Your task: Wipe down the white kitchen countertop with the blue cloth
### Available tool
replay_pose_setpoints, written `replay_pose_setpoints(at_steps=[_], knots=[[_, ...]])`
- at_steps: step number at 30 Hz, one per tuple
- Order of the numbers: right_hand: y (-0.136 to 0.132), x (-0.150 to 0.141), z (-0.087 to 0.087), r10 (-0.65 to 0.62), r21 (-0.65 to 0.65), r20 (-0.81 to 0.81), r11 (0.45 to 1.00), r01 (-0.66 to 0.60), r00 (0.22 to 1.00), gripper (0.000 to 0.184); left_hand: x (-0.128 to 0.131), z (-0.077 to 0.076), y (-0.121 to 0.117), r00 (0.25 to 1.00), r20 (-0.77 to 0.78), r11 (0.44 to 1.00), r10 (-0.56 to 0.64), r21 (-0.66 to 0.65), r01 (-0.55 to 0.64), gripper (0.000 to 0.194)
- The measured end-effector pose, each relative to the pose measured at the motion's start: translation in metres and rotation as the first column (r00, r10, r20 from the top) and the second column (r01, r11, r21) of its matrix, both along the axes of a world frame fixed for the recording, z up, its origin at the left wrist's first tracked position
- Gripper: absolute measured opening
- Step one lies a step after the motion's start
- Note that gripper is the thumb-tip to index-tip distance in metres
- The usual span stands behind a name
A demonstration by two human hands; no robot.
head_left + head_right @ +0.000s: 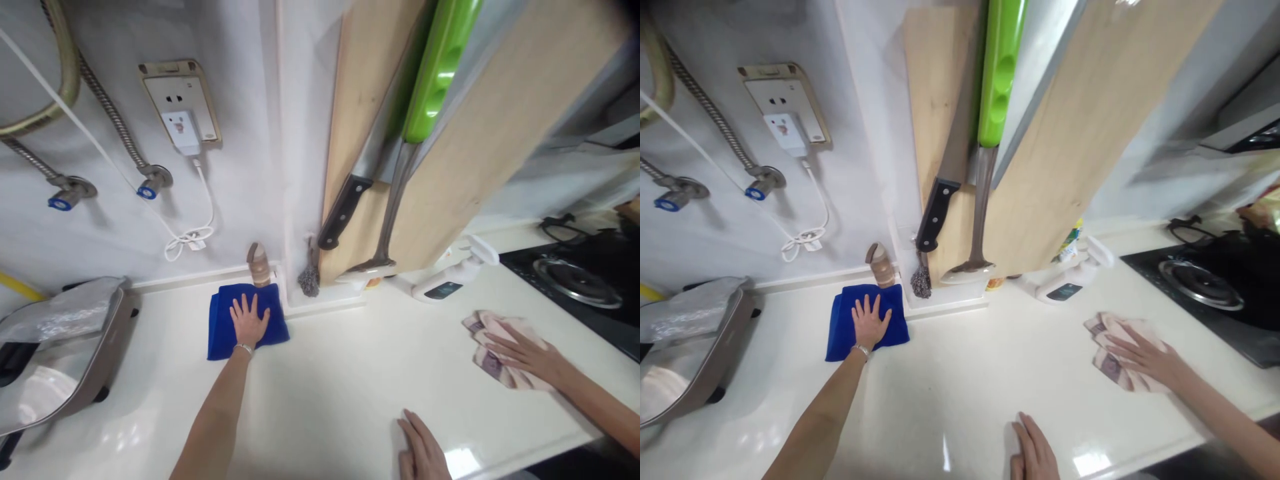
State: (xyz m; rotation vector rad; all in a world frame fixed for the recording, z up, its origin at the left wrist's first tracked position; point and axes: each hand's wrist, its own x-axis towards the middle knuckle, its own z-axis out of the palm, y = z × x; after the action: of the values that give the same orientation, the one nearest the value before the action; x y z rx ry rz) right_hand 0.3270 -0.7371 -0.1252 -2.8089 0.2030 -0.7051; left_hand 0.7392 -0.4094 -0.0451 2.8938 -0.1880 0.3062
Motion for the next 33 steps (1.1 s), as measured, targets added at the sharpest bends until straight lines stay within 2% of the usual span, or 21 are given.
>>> replay_pose_setpoints(at_steps=[2,5,11,14,17,19,21,23,26,30,33], knots=[[0.002,0.002,0.003,-0.004,0.008,0.011,1.000,0.004,1.000,0.053,-0.007,0.001,0.001,1.000,0.003,1.000,0.004,0.002,-0.004,0.069],[0.006,0.004,0.010,-0.019,0.044,0.011,0.999,0.018,1.000,0.052,-0.033,0.000,0.004,1.000,0.006,1.000,-0.001,0.014,0.001,0.066],[0.014,0.006,0.014,-0.046,0.095,0.023,0.994,0.044,0.999,0.051,-0.124,-0.009,-0.001,0.998,0.060,1.000,-0.031,-0.001,0.031,0.063],[0.015,0.007,0.014,-0.044,0.107,0.028,0.993,0.041,0.999,0.051,-0.180,-0.016,-0.026,0.997,0.058,0.997,-0.054,-0.046,0.057,0.062],[0.015,0.010,0.020,-0.062,0.139,0.050,0.989,0.054,0.997,0.046,-0.237,-0.024,-0.066,0.994,0.018,0.987,-0.106,-0.117,0.107,0.068],[0.017,0.017,0.028,-0.080,0.183,0.099,0.981,0.061,0.992,0.041,-0.270,-0.027,-0.094,0.981,0.005,0.969,-0.193,-0.154,0.191,0.071],[0.024,0.030,0.040,-0.070,0.242,0.153,0.970,0.031,0.986,0.039,-0.291,-0.026,-0.113,0.949,-0.001,0.936,-0.316,-0.166,0.311,0.073],[0.039,0.045,0.050,0.022,0.288,0.168,0.955,-0.070,0.985,0.043,-0.300,-0.022,-0.117,0.896,-0.013,0.887,-0.444,-0.152,0.437,0.070],[0.073,0.067,0.059,0.197,0.283,0.131,0.932,-0.227,0.972,0.049,-0.293,-0.013,-0.093,0.834,-0.048,0.834,-0.549,-0.098,0.543,0.059],[0.109,0.080,0.059,0.304,0.139,0.014,0.943,-0.303,0.953,0.061,-0.286,-0.005,-0.045,0.843,-0.041,0.843,-0.537,0.018,0.538,0.058],[0.107,0.079,0.061,0.384,0.072,-0.058,0.922,-0.380,0.921,0.067,-0.294,-0.007,-0.032,0.861,-0.017,0.859,-0.508,0.063,0.508,0.059]])
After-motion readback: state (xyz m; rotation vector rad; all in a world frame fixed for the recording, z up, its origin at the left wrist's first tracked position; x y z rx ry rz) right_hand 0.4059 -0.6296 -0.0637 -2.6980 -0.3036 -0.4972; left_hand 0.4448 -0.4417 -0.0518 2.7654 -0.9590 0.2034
